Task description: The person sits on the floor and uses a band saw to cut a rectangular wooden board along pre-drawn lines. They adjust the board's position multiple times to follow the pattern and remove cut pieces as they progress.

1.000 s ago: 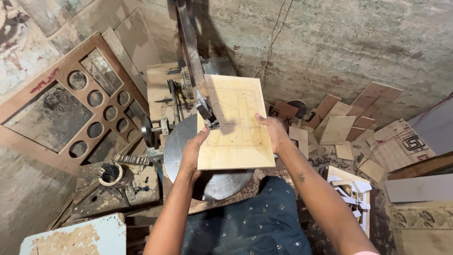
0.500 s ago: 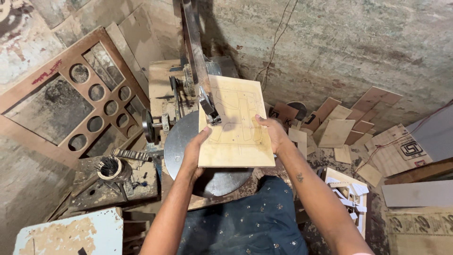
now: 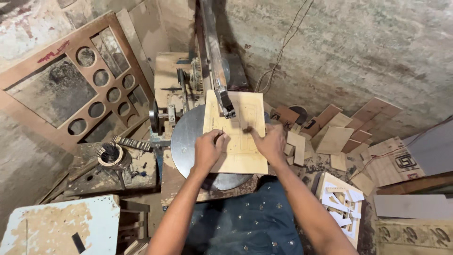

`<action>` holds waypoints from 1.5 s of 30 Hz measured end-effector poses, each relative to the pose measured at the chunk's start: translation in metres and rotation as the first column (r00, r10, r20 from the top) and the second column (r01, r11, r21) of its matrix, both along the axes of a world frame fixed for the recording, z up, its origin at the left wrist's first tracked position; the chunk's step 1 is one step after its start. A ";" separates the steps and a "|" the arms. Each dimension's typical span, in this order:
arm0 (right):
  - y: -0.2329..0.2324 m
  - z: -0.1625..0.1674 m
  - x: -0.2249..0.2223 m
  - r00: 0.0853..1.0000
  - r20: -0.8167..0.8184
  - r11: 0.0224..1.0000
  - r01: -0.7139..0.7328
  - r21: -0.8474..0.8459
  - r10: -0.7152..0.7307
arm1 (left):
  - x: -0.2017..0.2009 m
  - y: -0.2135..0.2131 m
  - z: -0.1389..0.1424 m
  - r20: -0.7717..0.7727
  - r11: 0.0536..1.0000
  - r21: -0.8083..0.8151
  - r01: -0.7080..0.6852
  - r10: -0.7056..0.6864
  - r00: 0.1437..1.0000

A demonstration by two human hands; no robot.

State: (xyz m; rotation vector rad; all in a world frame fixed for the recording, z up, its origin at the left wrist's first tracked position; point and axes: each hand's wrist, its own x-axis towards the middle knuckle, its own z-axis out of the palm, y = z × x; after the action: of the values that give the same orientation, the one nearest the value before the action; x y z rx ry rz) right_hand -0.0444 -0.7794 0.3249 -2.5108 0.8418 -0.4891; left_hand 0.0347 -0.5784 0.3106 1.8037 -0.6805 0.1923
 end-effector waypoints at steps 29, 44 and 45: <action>0.091 0.131 0.111 0.927 0.227 0.852 -0.367 0.372 0.300 | 0.010 0.004 -0.014 -0.111 0.959 -0.264 0.102 -0.135 0.985; 0.051 0.083 0.105 0.854 0.272 0.886 -0.464 0.012 0.444 | 0.009 -0.001 -0.044 -0.333 0.933 -0.338 0.127 -0.245 0.911; 0.049 0.080 0.106 0.855 0.261 0.872 -0.483 0.086 0.448 | 0.009 -0.001 -0.046 -0.320 0.927 -0.343 0.153 -0.268 0.909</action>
State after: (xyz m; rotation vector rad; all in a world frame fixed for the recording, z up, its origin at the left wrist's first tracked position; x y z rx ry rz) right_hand 0.0616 -0.7302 0.4051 -2.3446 0.1535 -0.5159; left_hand 0.0440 -0.5796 0.2648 1.3977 -0.5419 -0.1724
